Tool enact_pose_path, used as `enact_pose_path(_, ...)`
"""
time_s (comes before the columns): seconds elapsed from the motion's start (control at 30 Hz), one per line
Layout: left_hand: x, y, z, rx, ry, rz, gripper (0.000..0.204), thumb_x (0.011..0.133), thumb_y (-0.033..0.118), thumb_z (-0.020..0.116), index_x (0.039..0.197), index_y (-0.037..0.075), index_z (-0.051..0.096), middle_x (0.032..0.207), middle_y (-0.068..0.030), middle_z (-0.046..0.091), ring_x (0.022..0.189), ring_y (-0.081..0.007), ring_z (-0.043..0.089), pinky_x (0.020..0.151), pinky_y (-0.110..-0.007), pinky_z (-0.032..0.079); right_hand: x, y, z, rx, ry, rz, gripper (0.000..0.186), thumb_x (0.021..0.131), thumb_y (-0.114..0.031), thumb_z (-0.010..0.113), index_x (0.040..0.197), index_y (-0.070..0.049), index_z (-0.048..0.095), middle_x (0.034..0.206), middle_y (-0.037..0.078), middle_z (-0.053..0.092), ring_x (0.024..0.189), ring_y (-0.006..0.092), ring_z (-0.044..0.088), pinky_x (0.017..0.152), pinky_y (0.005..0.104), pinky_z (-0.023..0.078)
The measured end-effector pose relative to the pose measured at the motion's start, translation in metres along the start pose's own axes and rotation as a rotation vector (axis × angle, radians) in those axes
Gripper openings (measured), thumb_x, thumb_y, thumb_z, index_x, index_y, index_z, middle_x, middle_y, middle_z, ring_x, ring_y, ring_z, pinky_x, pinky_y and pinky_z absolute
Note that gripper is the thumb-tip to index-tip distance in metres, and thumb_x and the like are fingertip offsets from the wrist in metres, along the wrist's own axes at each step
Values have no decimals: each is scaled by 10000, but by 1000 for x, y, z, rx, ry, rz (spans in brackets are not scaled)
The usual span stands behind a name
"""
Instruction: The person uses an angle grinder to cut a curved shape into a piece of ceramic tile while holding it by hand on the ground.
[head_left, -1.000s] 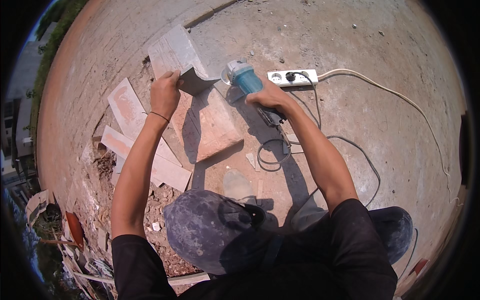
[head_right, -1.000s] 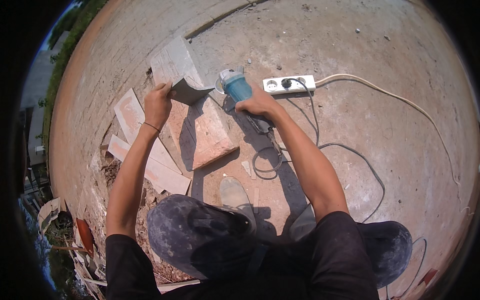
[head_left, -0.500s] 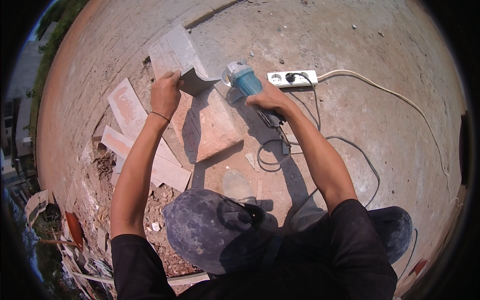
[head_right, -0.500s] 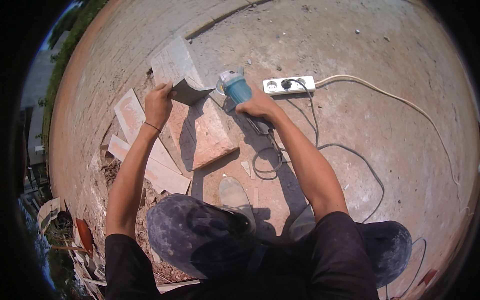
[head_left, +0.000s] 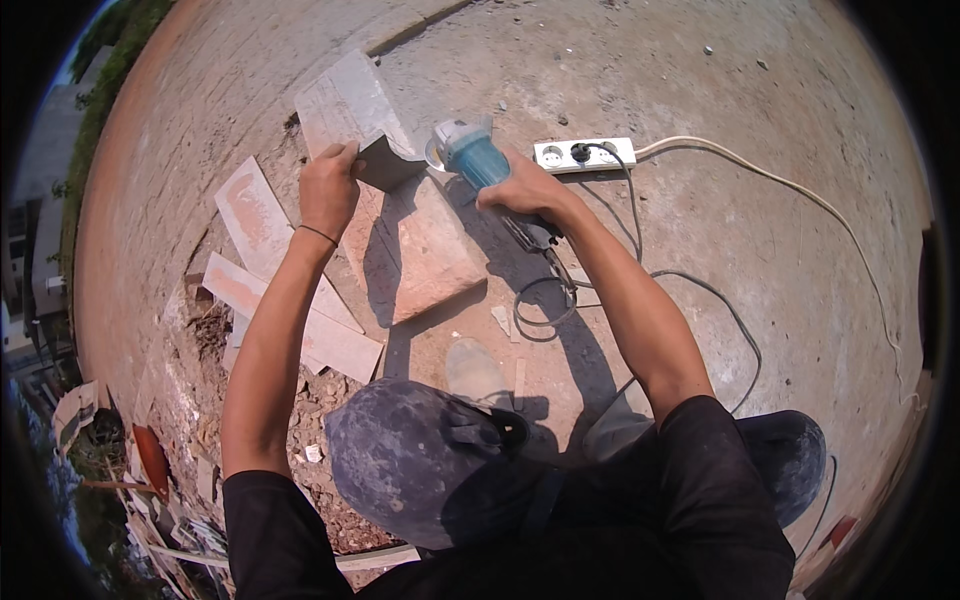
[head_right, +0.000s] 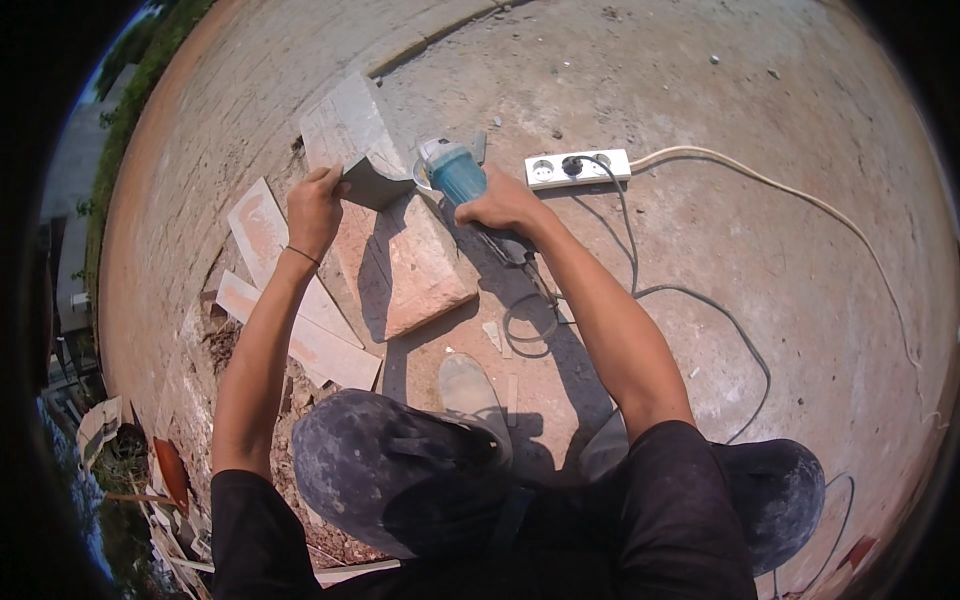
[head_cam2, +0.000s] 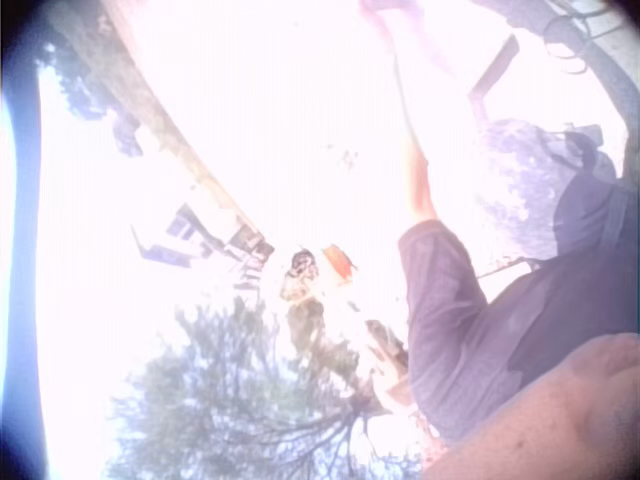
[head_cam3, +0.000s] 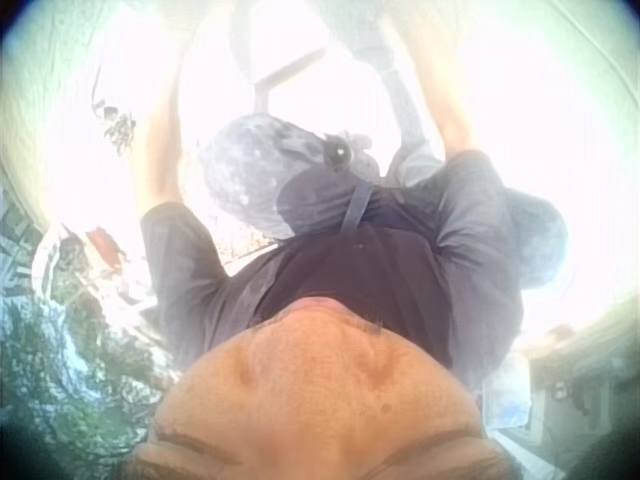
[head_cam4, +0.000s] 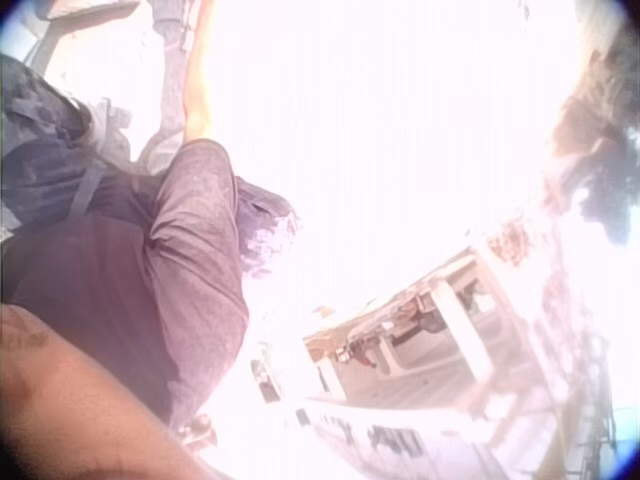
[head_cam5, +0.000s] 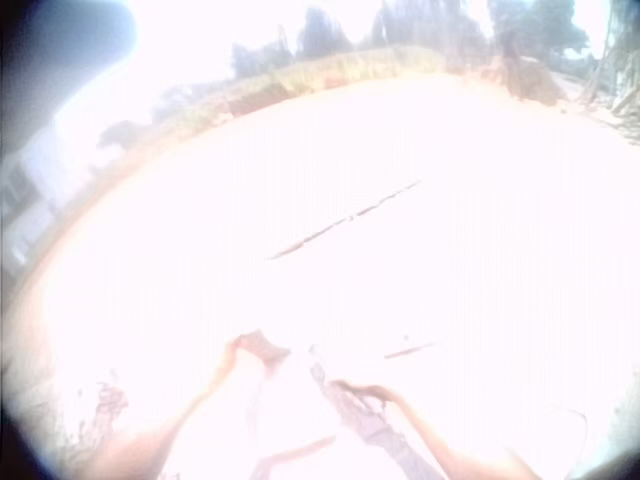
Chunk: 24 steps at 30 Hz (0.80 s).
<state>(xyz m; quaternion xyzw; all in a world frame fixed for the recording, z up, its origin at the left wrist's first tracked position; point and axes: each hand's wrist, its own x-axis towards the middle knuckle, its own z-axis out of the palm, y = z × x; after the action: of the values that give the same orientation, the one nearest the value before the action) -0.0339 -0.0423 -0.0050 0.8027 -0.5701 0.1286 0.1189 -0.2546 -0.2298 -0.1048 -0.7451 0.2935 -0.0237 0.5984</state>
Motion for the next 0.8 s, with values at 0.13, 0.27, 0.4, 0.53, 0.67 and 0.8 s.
enact_pose_path(0.13,-2,-6,-3,26,-14,1,170,843,106,685,1005,57,673,831,-142,639,764,-370,650,654,-458,513,-5,-9,-8,-17,-69,17,831,576,-342,817,1270,34,554,1124,234,664,1021,344,649,900,375,497)
enact_pose_path(0.27,-2,-4,-2,18,8,10,166,839,100,688,996,53,665,827,-142,637,760,-371,650,653,-455,514,-6,-2,-13,34,-25,36,809,582,-330,813,1263,26,561,1113,221,668,1019,337,650,898,371,496)
enact_pose_path(0.4,-3,-3,-4,27,-4,-3,188,835,93,692,1019,57,679,834,-139,644,758,-369,651,653,-451,516,-7,-15,-13,45,-77,11,806,579,-320,813,1260,32,562,1112,222,666,1017,325,650,897,363,493)
enact_pose_path(0.53,-3,-4,-2,19,11,12,208,833,91,694,1038,58,689,843,-135,650,759,-364,653,654,-449,517,-5,-22,2,105,-54,-40,786,573,-315,814,1228,49,576,1102,229,667,1000,315,650,887,357,491)
enact_pose_path(0.67,-4,-4,-2,20,-3,6,200,840,99,686,1035,57,687,833,-138,644,755,-365,652,649,-452,513,-10,-34,1,84,-103,-19,742,576,-307,810,1188,58,599,1076,224,675,978,317,654,870,358,494)
enact_pose_path(0.8,-3,-5,-2,43,5,17,189,849,107,676,1032,58,682,823,-142,637,750,-371,647,643,-455,510,-8,-29,-4,61,-123,-22,711,579,-297,805,1168,51,611,1047,216,681,951,317,657,850,361,501)
